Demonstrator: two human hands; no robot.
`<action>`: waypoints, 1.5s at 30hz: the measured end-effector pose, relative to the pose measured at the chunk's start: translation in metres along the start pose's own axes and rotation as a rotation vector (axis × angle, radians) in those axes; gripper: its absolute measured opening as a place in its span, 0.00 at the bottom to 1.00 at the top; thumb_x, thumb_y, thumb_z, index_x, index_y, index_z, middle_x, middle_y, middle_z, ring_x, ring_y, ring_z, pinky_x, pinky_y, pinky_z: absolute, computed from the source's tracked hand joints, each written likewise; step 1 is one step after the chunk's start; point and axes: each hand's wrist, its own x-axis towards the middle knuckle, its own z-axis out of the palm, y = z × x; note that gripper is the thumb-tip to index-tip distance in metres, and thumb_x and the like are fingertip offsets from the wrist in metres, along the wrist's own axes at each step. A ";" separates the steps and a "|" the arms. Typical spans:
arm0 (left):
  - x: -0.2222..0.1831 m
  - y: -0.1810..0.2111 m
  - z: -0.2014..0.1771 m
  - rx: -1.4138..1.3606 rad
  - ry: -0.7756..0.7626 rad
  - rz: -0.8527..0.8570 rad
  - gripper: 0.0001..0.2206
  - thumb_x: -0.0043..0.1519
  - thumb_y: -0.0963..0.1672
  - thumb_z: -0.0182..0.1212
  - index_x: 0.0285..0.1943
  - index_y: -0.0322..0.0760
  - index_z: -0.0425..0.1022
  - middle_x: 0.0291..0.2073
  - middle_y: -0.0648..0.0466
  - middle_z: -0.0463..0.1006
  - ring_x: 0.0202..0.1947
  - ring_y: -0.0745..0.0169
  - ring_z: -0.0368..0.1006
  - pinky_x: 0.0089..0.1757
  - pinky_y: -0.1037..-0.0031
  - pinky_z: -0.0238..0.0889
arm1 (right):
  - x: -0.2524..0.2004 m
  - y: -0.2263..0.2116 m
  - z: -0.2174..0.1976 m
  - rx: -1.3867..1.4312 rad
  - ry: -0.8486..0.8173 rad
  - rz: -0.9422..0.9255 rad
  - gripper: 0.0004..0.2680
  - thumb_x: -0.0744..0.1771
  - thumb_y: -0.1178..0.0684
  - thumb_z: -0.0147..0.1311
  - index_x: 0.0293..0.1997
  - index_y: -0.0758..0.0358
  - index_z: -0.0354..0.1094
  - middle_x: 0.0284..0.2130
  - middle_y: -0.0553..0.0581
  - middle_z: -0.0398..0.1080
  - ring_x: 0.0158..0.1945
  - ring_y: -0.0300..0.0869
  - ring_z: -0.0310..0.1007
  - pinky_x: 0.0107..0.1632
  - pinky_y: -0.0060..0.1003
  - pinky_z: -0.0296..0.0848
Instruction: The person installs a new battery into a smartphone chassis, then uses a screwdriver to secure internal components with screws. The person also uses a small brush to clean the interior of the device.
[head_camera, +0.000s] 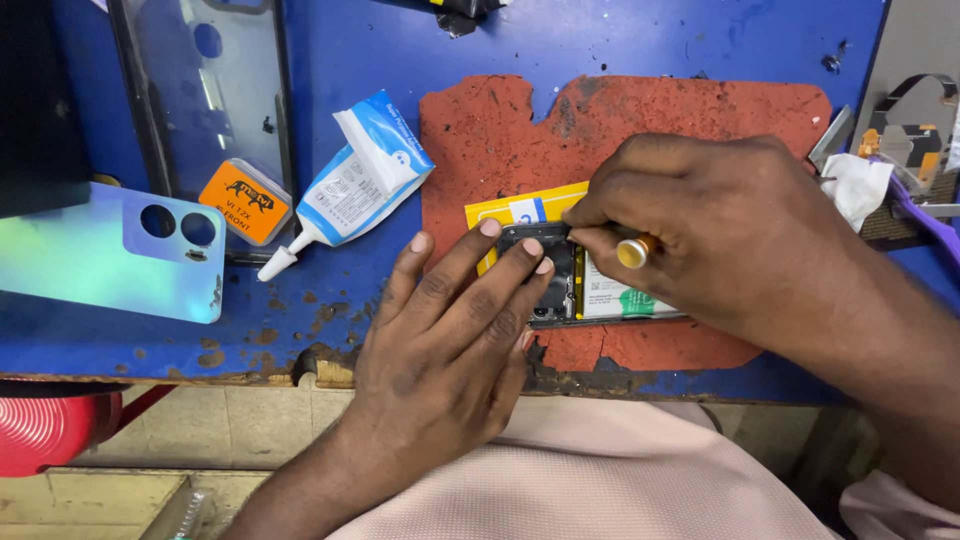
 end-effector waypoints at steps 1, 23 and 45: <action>0.000 0.000 0.000 -0.009 -0.007 -0.001 0.23 0.61 0.42 0.62 0.68 0.33 0.73 0.68 0.50 0.68 0.69 0.48 0.63 0.69 0.49 0.41 | 0.001 0.000 -0.001 0.023 -0.006 0.012 0.07 0.63 0.51 0.65 0.38 0.62 0.77 0.31 0.53 0.75 0.28 0.46 0.76 0.31 0.38 0.75; 0.001 -0.003 0.000 -0.052 0.034 0.016 0.21 0.64 0.41 0.62 0.67 0.31 0.73 0.68 0.49 0.68 0.70 0.48 0.64 0.69 0.49 0.50 | 0.009 0.017 -0.012 -0.046 -0.039 -0.371 0.09 0.62 0.54 0.61 0.42 0.66 0.75 0.35 0.56 0.75 0.37 0.48 0.78 0.37 0.41 0.76; 0.002 -0.002 -0.001 -0.074 0.023 0.024 0.24 0.59 0.40 0.62 0.67 0.30 0.72 0.68 0.47 0.67 0.69 0.43 0.63 0.67 0.47 0.54 | 0.006 0.015 -0.012 -0.078 -0.149 -0.307 0.10 0.61 0.54 0.61 0.43 0.64 0.75 0.37 0.55 0.75 0.38 0.49 0.77 0.40 0.43 0.77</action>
